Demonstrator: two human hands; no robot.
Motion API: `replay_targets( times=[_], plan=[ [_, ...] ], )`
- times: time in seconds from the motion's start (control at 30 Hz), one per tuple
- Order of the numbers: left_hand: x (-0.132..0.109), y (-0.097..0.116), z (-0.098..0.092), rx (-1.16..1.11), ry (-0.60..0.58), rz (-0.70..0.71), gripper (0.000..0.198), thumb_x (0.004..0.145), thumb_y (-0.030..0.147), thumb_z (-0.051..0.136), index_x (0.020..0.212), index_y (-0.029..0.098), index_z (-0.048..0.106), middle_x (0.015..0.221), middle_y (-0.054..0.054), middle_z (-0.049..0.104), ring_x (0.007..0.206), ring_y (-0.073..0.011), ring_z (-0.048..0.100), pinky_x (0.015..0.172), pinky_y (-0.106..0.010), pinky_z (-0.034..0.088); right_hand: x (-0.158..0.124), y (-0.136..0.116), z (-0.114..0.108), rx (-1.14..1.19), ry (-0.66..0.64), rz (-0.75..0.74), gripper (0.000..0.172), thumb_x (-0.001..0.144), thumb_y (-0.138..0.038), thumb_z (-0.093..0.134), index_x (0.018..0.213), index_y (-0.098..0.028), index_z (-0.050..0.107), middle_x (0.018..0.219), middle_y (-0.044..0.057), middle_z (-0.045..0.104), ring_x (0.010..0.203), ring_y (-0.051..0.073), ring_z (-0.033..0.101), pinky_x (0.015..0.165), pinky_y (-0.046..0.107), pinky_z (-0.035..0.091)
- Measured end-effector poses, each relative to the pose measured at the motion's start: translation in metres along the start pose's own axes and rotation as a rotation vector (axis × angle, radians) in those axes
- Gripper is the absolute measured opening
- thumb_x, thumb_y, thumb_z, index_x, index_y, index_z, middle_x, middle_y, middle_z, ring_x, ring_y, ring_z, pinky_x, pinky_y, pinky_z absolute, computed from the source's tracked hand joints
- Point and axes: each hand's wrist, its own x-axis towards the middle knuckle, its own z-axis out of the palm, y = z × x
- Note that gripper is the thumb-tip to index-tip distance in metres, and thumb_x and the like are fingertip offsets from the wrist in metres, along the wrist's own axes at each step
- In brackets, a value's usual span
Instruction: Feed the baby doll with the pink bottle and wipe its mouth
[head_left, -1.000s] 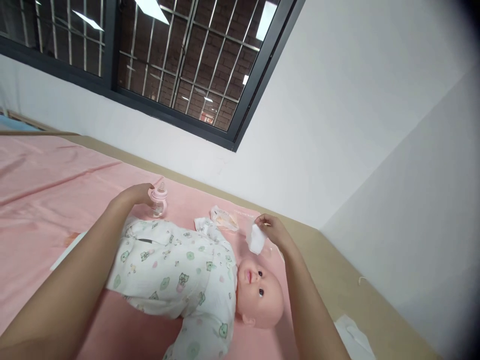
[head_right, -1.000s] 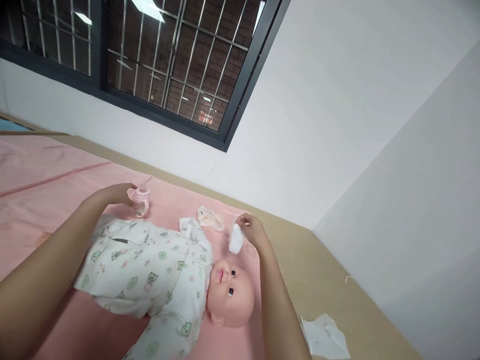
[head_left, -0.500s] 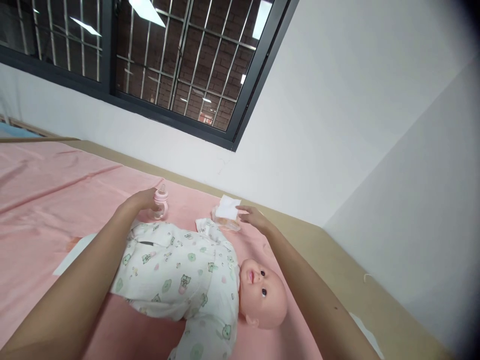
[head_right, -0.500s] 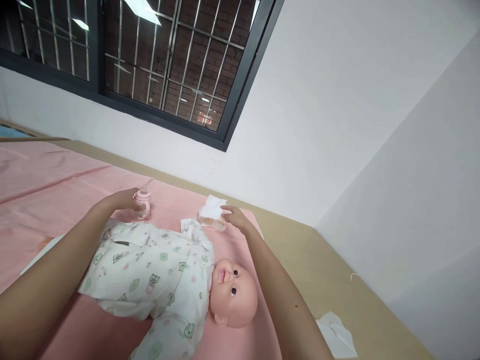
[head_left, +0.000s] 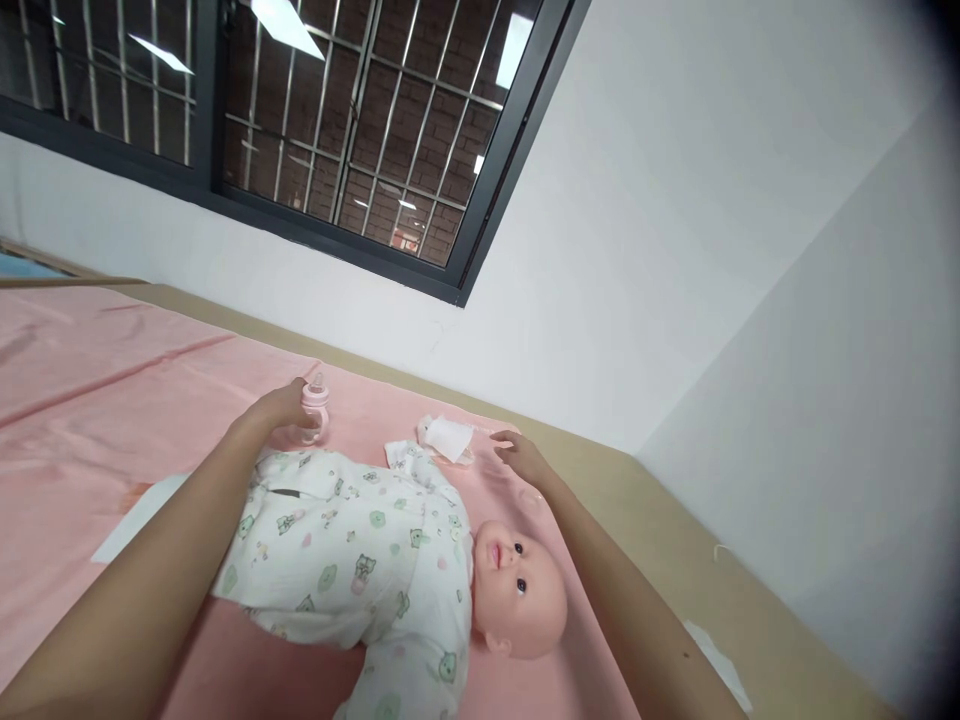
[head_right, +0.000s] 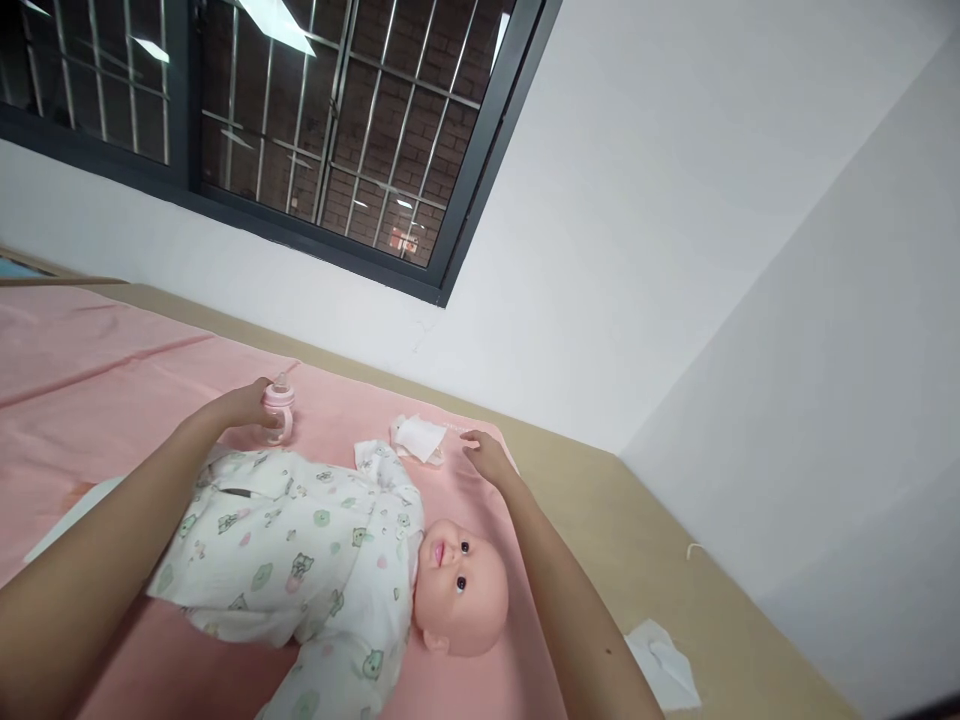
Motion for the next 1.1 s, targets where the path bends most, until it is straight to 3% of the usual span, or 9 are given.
replay_targets(
  times=[0.1, 0.23, 0.4, 0.53, 0.67, 0.8, 0.93, 1.1],
  plan=[
    [-0.002, 0.006, 0.000, 0.074, -0.058, -0.159, 0.049, 0.050, 0.032, 0.070, 0.092, 0.016, 0.051, 0.072, -0.005, 0.066, 0.072, -0.0287, 0.067, 0.059, -0.030, 0.044, -0.011, 0.023, -0.011, -0.101, 0.041, 0.059, 0.031, 0.073, -0.009, 0.058, 0.102, -0.014, 0.067, 0.123, 0.015, 0.061, 0.116, 0.030, 0.056, 0.103, 0.042, 0.040],
    [-0.002, 0.018, -0.001, 0.085, -0.088, -0.239, 0.055, 0.050, 0.030, 0.070, 0.099, 0.017, 0.051, 0.086, -0.011, 0.070, 0.081, -0.0329, 0.068, 0.060, -0.032, 0.046, -0.030, 0.053, -0.015, -0.107, 0.038, 0.176, 0.033, 0.061, -0.005, 0.063, 0.094, -0.012, 0.068, 0.111, 0.018, 0.066, 0.105, 0.034, 0.061, 0.093, 0.045, 0.045],
    [-0.007, 0.030, -0.005, 0.026, -0.066, -0.222, 0.059, 0.050, 0.029, 0.070, 0.105, 0.018, 0.051, 0.104, -0.010, 0.069, 0.091, -0.0289, 0.067, 0.069, -0.030, 0.048, -0.049, 0.073, 0.000, 0.033, 0.127, 0.255, 0.037, 0.070, -0.015, 0.059, 0.107, -0.015, 0.061, 0.100, 0.012, 0.069, 0.092, 0.025, 0.066, 0.076, 0.035, 0.053],
    [-0.010, 0.048, -0.011, -0.045, -0.033, -0.159, 0.066, 0.053, 0.028, 0.067, 0.116, 0.017, 0.051, 0.111, -0.010, 0.067, 0.095, -0.0262, 0.066, 0.072, -0.028, 0.049, -0.050, 0.072, 0.004, 0.228, 0.237, 0.226, 0.041, 0.080, -0.034, 0.055, 0.116, -0.015, 0.054, 0.108, 0.013, 0.066, 0.098, 0.024, 0.066, 0.076, 0.033, 0.054],
    [-0.017, 0.079, -0.017, -0.113, 0.003, -0.034, 0.059, 0.061, 0.031, 0.062, 0.118, 0.021, 0.053, 0.112, -0.004, 0.066, 0.100, -0.0239, 0.063, 0.079, -0.027, 0.049, -0.051, 0.047, -0.010, 0.566, 0.229, 0.090, 0.045, 0.080, -0.048, 0.060, 0.111, -0.015, 0.054, 0.121, 0.015, 0.060, 0.108, 0.024, 0.062, 0.088, 0.034, 0.052],
    [-0.033, 0.120, -0.020, -0.132, 0.044, 0.189, 0.057, 0.062, 0.031, 0.060, 0.118, 0.022, 0.052, 0.115, -0.003, 0.064, 0.103, -0.0256, 0.060, 0.084, -0.030, 0.046, -0.069, -0.001, -0.027, 0.627, 0.173, -0.090, 0.053, 0.081, -0.055, 0.061, 0.117, -0.018, 0.054, 0.126, 0.012, 0.059, 0.110, 0.022, 0.059, 0.095, 0.036, 0.048],
    [-0.059, 0.161, -0.013, -0.123, -0.087, 0.459, 0.051, 0.065, 0.027, 0.055, 0.116, 0.021, 0.052, 0.114, -0.004, 0.063, 0.100, -0.0250, 0.060, 0.080, -0.030, 0.047, -0.094, -0.049, -0.032, 0.654, 0.150, -0.180, 0.053, 0.078, -0.057, 0.065, 0.116, -0.021, 0.056, 0.120, 0.009, 0.062, 0.108, 0.021, 0.059, 0.095, 0.036, 0.047],
    [-0.088, 0.194, 0.004, -0.018, -0.220, 0.625, 0.060, 0.068, 0.029, 0.059, 0.126, 0.023, 0.047, 0.121, -0.004, 0.063, 0.099, -0.0255, 0.063, 0.078, -0.031, 0.048, -0.118, -0.086, -0.027, 0.699, 0.131, -0.278, 0.048, 0.076, -0.051, 0.070, 0.113, -0.023, 0.056, 0.115, 0.006, 0.064, 0.101, 0.018, 0.060, 0.089, 0.032, 0.048]
  ],
)
